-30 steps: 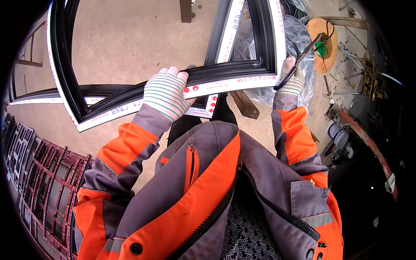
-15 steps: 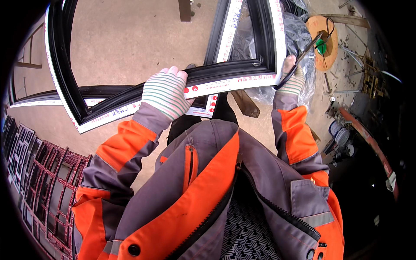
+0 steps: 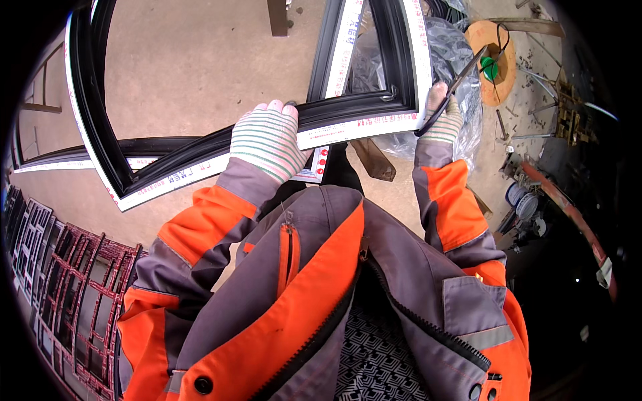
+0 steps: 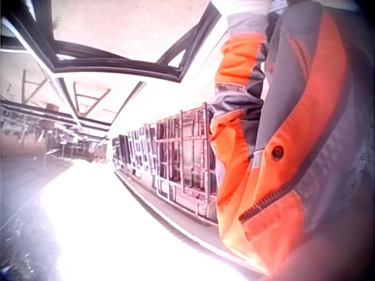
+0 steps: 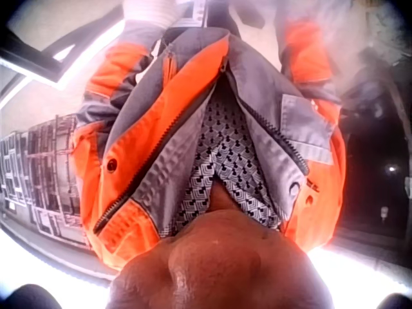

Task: The person installs a black rubber seal into the groove of a white window frame. They press the seal into place by hand and use pliers to tuck the edges securely into the corners and along the sides of the frame.

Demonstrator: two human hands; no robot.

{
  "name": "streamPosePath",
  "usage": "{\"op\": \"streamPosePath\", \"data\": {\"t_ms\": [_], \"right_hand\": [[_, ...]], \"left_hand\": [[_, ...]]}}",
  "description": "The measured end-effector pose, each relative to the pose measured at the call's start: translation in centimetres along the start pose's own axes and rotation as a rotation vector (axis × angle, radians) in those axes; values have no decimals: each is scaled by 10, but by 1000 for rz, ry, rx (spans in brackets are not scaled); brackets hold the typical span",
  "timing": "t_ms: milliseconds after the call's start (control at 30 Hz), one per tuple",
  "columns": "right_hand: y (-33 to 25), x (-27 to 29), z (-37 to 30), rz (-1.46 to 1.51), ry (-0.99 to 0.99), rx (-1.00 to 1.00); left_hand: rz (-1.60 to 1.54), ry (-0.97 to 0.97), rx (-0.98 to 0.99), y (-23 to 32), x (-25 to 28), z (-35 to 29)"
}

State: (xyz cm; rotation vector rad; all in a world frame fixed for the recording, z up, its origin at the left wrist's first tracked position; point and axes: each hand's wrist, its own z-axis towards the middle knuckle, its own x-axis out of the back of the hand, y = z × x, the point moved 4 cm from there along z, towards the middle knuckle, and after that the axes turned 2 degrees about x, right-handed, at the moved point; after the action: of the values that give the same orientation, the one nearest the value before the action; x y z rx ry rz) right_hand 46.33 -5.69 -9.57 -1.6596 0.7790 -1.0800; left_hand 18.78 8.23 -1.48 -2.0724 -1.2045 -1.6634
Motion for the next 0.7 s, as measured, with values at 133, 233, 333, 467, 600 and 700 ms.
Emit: {"op": "streamPosePath", "data": {"t_ms": [133, 233, 333, 467, 600, 700], "right_hand": [[15, 5, 6, 70, -26, -49], [4, 0, 3, -44, -14, -1], [11, 2, 2, 100, 21, 1], [27, 6, 10, 223, 38, -62], [31, 8, 13, 194, 17, -41], [28, 9, 14, 131, 17, -40]], "left_hand": [[-24, -6, -14, -3, -3, 2], [-17, -31, -2, -1, 1, 2], [14, -29, -15, -1, 0, 1], [6, -20, -44, -7, -2, -5], [-2, -25, 28, -45, 8, -30], [-9, -30, 47, -84, 14, -53]]}}
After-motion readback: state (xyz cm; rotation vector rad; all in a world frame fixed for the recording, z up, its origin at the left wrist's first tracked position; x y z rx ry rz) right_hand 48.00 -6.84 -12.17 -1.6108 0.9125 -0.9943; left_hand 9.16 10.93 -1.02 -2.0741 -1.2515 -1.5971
